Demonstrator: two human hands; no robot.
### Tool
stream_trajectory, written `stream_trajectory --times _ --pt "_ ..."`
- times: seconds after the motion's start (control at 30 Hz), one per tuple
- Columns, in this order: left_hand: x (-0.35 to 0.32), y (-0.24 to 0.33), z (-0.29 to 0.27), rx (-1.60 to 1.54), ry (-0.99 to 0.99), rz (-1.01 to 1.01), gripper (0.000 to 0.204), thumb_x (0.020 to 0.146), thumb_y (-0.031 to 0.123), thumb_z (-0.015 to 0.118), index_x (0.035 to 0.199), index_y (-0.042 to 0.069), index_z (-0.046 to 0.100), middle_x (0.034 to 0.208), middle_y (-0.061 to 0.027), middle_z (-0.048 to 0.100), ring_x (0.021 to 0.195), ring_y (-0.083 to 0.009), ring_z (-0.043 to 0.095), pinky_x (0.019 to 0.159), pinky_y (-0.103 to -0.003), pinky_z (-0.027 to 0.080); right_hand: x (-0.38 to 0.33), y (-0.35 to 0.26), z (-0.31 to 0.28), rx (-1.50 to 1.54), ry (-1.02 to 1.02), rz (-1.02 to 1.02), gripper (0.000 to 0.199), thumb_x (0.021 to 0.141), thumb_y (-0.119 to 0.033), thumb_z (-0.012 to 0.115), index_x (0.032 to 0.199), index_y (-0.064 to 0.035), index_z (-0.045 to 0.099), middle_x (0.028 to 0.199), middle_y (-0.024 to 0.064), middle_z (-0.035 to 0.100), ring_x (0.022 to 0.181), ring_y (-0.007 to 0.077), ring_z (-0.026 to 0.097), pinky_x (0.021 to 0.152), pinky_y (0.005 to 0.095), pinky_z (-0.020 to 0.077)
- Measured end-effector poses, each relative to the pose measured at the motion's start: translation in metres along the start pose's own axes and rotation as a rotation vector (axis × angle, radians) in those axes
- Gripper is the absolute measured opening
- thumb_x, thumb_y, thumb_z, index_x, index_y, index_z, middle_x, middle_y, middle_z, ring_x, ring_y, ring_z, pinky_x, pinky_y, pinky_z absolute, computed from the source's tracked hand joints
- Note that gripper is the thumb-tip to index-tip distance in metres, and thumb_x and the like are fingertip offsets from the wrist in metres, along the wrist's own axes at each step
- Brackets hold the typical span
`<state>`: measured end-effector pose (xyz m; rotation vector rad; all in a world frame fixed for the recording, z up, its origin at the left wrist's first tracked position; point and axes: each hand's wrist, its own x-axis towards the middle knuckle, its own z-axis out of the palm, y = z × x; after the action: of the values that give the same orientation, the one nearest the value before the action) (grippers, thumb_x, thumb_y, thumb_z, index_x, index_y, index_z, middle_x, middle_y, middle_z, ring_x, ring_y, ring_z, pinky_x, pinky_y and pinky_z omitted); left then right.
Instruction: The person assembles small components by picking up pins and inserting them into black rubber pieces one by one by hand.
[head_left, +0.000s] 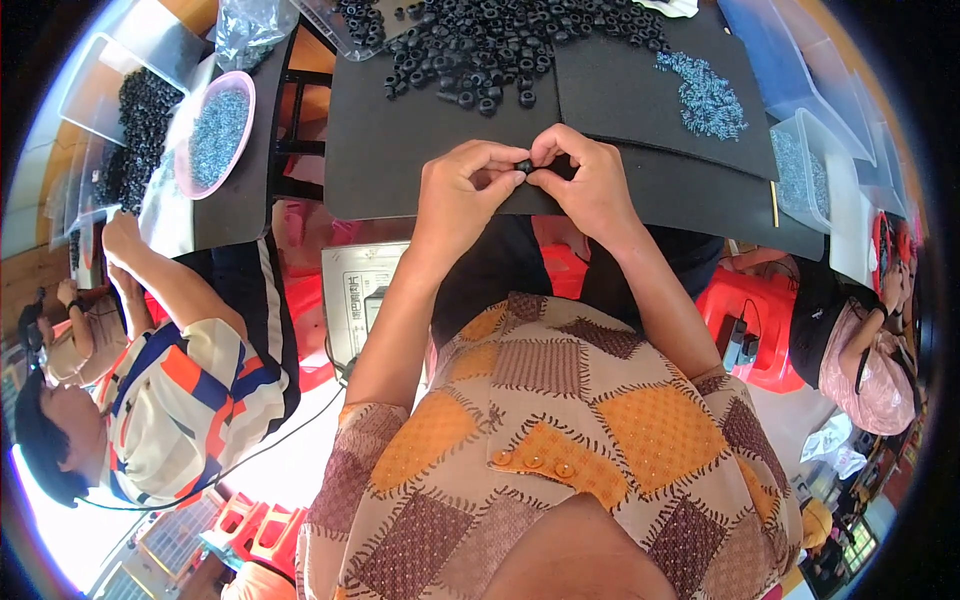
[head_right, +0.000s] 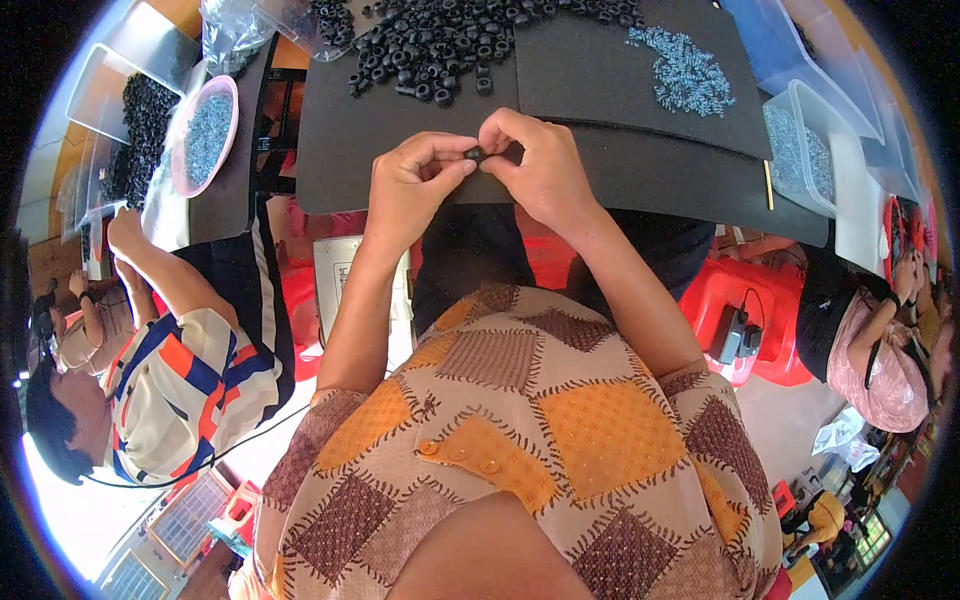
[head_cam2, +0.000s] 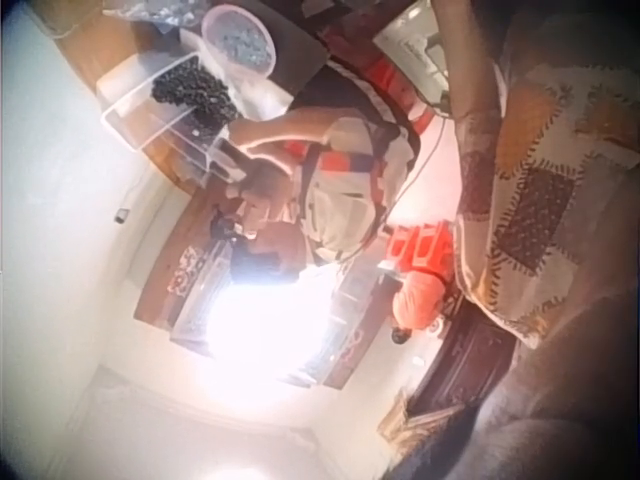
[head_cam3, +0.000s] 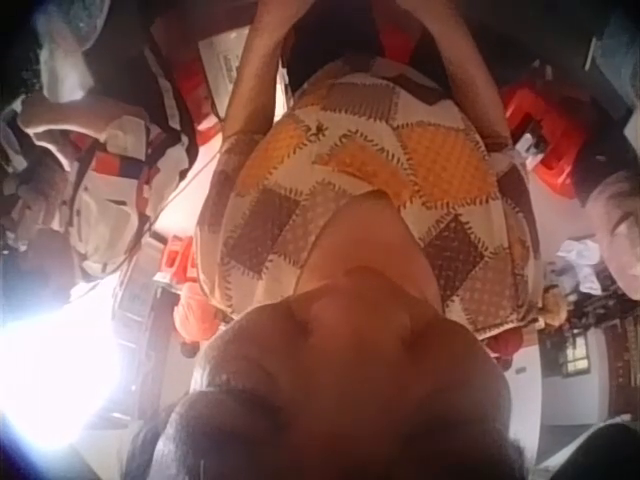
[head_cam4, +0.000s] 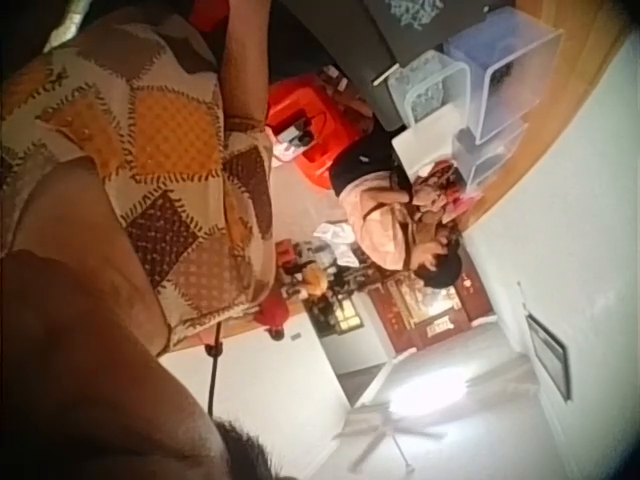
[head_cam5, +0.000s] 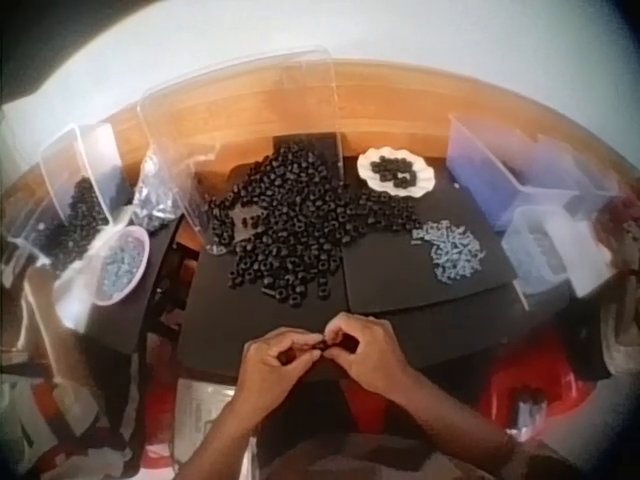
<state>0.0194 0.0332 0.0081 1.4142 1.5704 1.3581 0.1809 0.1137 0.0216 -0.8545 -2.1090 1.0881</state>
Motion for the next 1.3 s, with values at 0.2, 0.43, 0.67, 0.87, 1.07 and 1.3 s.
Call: stream_trajectory --times 0.2,0.43,0.67,0.87,1.07,1.3 --pt "0.001 0.0 0.0 0.044 0.0 -0.042 0.017 0.083 -0.001 0.073 0.099 0.002 0.073 0.092 -0.0046 0.071 0.079 -0.0096 0.067 0.072 -0.024 0.054 0.003 0.001 0.002 -0.014 -0.025 0.029 0.025 0.07 0.007 0.074 0.09 -0.0006 0.059 0.081 0.0099 0.067 0.08 0.0217 0.068 0.075 0.0321 0.0532" --pt "0.0 0.002 0.003 0.075 0.043 0.017 0.02 0.077 -0.005 0.074 0.096 0.0 0.071 0.087 -0.0107 0.069 0.076 -0.0176 0.069 0.069 -0.028 0.056 0.003 0.006 0.005 0.048 -0.084 0.135 0.023 0.077 0.007 0.069 0.097 -0.0008 0.06 0.084 0.012 0.07 0.076 0.0216 0.071 0.07 0.0332 0.0552" --pt "-0.003 0.0 0.008 0.094 0.079 0.072 0.02 0.076 -0.006 0.073 0.094 0.001 0.071 0.085 -0.01 0.067 0.075 -0.0192 0.069 0.07 -0.029 0.057 -0.004 0.002 0.0 0.014 -0.058 0.04 0.029 0.084 0.001 0.066 0.111 -0.0043 0.06 0.092 0.0138 0.074 0.084 0.0238 0.074 0.072 0.0327 0.0563" --pt "-0.006 0.002 0.015 0.139 0.122 0.095 0.016 0.078 -0.002 0.075 0.092 0.001 0.071 0.086 -0.0084 0.07 0.076 -0.0155 0.068 0.069 -0.027 0.055 -0.006 0.001 0.0 0.013 -0.048 0.082 0.018 0.084 -0.007 0.071 0.101 -0.0036 0.065 0.089 0.0126 0.074 0.081 0.0235 0.074 0.071 0.0315 0.0569" --pt "-0.009 0.002 0.02 0.251 0.176 0.105 0.021 0.073 0.001 0.076 0.092 0.004 0.072 0.093 -0.0089 0.07 0.086 -0.0246 0.066 0.077 -0.036 0.054 -0.008 -0.001 0.001 0.067 -0.012 0.136 0.013 0.083 -0.009 0.073 0.092 -0.0015 0.066 0.085 0.0117 0.073 0.078 0.0192 0.074 0.07 0.0297 0.0565" --pt "-0.009 -0.006 0.016 0.417 0.199 0.239 0.021 0.07 0.012 0.08 0.09 0.008 0.075 0.095 -0.0026 0.072 0.094 -0.0234 0.061 0.083 -0.037 0.047 -0.004 -0.001 -0.003 0.091 0.002 0.07 0.012 0.086 -0.011 0.072 0.087 -0.0009 0.065 0.075 0.0045 0.066 0.067 0.0106 0.063 0.062 0.0262 0.0493"
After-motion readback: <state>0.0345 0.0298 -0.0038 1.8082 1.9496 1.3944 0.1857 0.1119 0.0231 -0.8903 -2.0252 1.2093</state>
